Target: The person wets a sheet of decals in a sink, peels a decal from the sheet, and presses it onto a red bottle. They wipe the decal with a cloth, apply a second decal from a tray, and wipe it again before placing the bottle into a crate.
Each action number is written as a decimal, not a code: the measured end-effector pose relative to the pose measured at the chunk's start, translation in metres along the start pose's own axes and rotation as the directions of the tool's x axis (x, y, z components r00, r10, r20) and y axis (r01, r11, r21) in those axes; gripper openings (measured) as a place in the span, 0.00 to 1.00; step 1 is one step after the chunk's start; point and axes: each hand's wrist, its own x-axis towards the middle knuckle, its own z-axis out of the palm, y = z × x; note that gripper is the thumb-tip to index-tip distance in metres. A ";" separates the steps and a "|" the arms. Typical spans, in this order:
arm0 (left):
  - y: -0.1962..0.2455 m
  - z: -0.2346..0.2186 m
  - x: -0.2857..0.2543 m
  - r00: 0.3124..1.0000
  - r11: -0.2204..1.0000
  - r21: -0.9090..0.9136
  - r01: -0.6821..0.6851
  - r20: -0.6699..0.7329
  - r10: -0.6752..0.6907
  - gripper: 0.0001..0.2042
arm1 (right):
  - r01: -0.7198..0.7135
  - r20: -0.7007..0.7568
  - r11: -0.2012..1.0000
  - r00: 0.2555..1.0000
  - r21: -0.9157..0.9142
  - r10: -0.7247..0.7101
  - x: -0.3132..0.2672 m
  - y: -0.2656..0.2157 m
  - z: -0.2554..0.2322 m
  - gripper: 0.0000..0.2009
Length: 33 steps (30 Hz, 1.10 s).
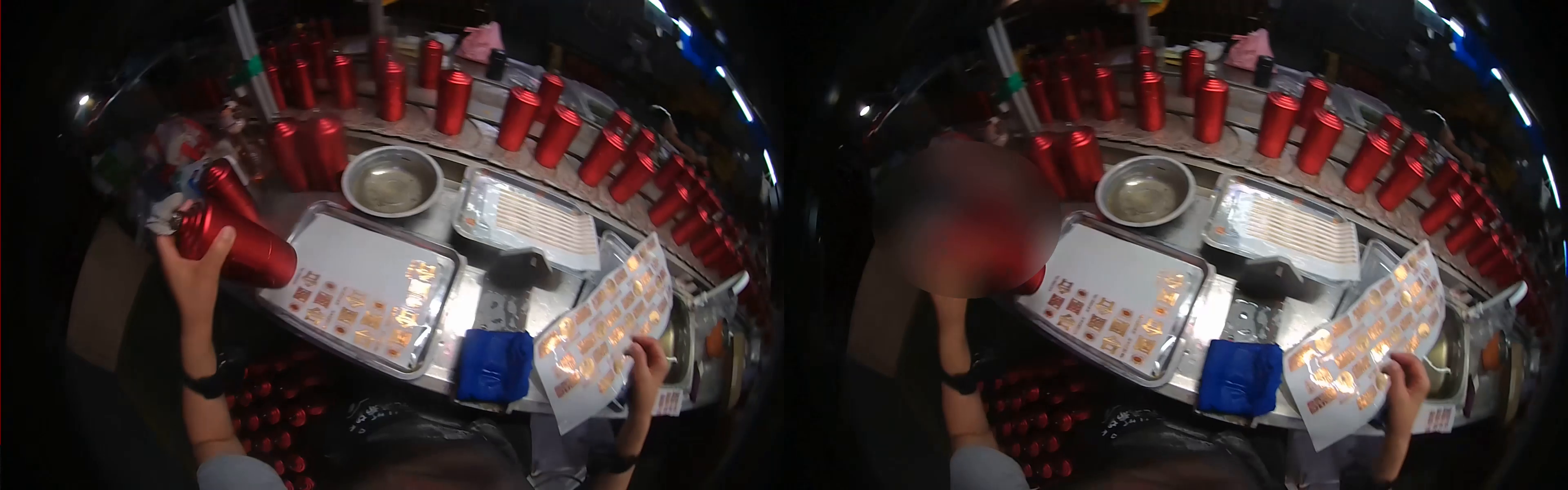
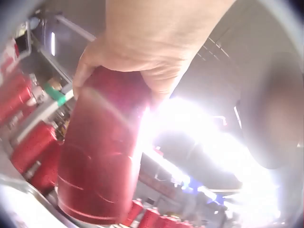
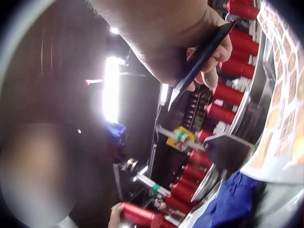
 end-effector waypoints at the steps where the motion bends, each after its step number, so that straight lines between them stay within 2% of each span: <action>1: 0.019 0.006 -0.002 0.992 0.985 -0.135 0.109 0.079 -0.099 0.32 | 0.022 0.029 0.998 0.999 -0.057 -0.020 -0.004 -0.017 0.018 0.10; 2: 0.038 0.013 -0.007 0.969 0.942 -0.253 0.219 0.174 -0.178 0.32 | 0.036 0.077 0.999 0.996 -0.025 -0.034 -0.011 -0.022 0.035 0.13; 3: 0.065 0.025 -0.022 0.942 0.893 -0.343 0.290 0.269 -0.203 0.32 | 0.039 0.157 0.996 0.986 0.075 -0.051 -0.025 -0.030 0.052 0.19; 4: 0.081 0.039 -0.030 0.899 0.827 -0.413 0.382 0.373 -0.229 0.32 | 0.045 0.260 0.998 0.965 -0.035 -0.035 -0.037 -0.056 0.069 0.26; 5: 0.101 0.058 -0.044 0.831 0.743 -0.449 0.496 0.495 -0.255 0.33 | 0.276 0.356 0.960 0.903 -0.047 -0.243 -0.048 -0.057 0.083 0.33; 6: 0.114 0.077 -0.054 0.769 0.705 -0.445 0.553 0.598 -0.226 0.33 | 0.506 0.397 0.862 0.787 0.022 -0.472 -0.055 -0.062 0.100 0.39; 7: 0.125 0.096 -0.064 0.674 0.621 -0.441 0.648 0.711 -0.199 0.34 | 0.612 0.421 0.790 0.712 0.019 -0.562 -0.064 -0.074 0.110 0.41; 8: 0.147 0.111 -0.069 0.540 0.555 -0.352 0.754 0.813 -0.218 0.35 | 0.709 0.450 0.705 0.622 0.023 -0.641 -0.072 -0.084 0.116 0.43; 9: 0.158 0.130 -0.077 0.436 0.500 -0.298 0.813 0.881 -0.183 0.38 | 0.726 0.443 0.684 0.593 0.066 -0.672 -0.077 -0.081 0.123 0.45; 10: 0.164 0.151 -0.090 0.402 0.511 -0.284 0.812 0.906 -0.136 0.37 | 0.744 0.435 0.658 0.559 0.113 -0.706 -0.079 -0.077 0.127 0.46; 11: 0.167 0.164 -0.090 0.358 0.567 -0.236 0.789 0.927 -0.112 0.37 | 0.702 0.511 0.711 0.625 -0.037 -0.590 -0.089 -0.082 0.126 0.50; 12: 0.173 0.180 -0.100 0.317 0.605 -0.164 0.779 0.936 -0.155 0.34 | 0.679 0.483 0.733 0.656 -0.041 -0.580 -0.092 -0.072 0.123 0.51; 14: 0.174 0.200 -0.112 0.140 0.563 -0.018 0.826 0.975 -0.174 0.34 | 0.627 0.432 0.777 0.715 -0.047 -0.550 -0.094 -0.050 0.122 0.53; 15: 0.170 0.205 -0.121 0.115 0.513 -0.037 0.858 0.986 -0.121 0.34 | 0.591 0.451 0.803 0.738 -0.074 -0.502 -0.095 -0.042 0.117 0.56; 16: 0.166 0.210 -0.131 0.088 0.460 -0.048 0.886 0.994 -0.065 0.34 | 0.562 0.424 0.827 0.753 -0.018 -0.503 -0.095 -0.036 0.117 0.57; 17: 0.164 0.213 -0.136 -0.022 0.355 0.041 0.934 0.998 -0.057 0.36 | 0.527 0.394 0.849 0.773 0.037 -0.497 -0.096 -0.030 0.117 0.57; 18: 0.167 0.215 -0.143 -0.051 0.297 0.070 0.952 0.996 -0.073 0.37 | 0.492 0.364 0.865 0.792 0.096 -0.490 -0.097 -0.024 0.116 0.57; 20: 0.170 0.217 -0.154 -0.106 0.174 0.122 0.977 0.989 -0.100 0.38 | 0.426 0.409 0.903 0.817 0.048 -0.407 -0.099 -0.022 0.115 0.57; 21: 0.167 0.222 -0.156 -0.065 0.200 0.078 0.977 0.995 -0.073 0.39 | 0.396 0.433 0.918 0.823 0.025 -0.367 -0.098 -0.022 0.114 0.57; 24: 0.164 0.231 -0.165 0.124 0.426 -0.046 0.904 0.980 -0.157 0.37 | 0.315 0.462 0.948 0.836 0.037 -0.296 -0.087 -0.024 0.115 0.56; 27: 0.168 0.234 -0.163 0.238 0.516 -0.131 0.846 0.960 -0.145 0.35 | 0.476 0.410 0.876 0.817 -0.081 -0.406 -0.078 -0.020 0.118 0.56; 30: 0.163 0.240 -0.163 0.306 0.586 -0.178 0.791 0.944 -0.126 0.35 | 0.371 0.452 0.921 0.846 -0.120 -0.282 -0.077 -0.018 0.124 0.57; 33: 0.156 0.249 -0.169 0.293 0.633 -0.125 0.764 0.941 -0.167 0.36 | 0.323 0.469 0.930 0.858 -0.174 -0.210 -0.076 -0.015 0.129 0.56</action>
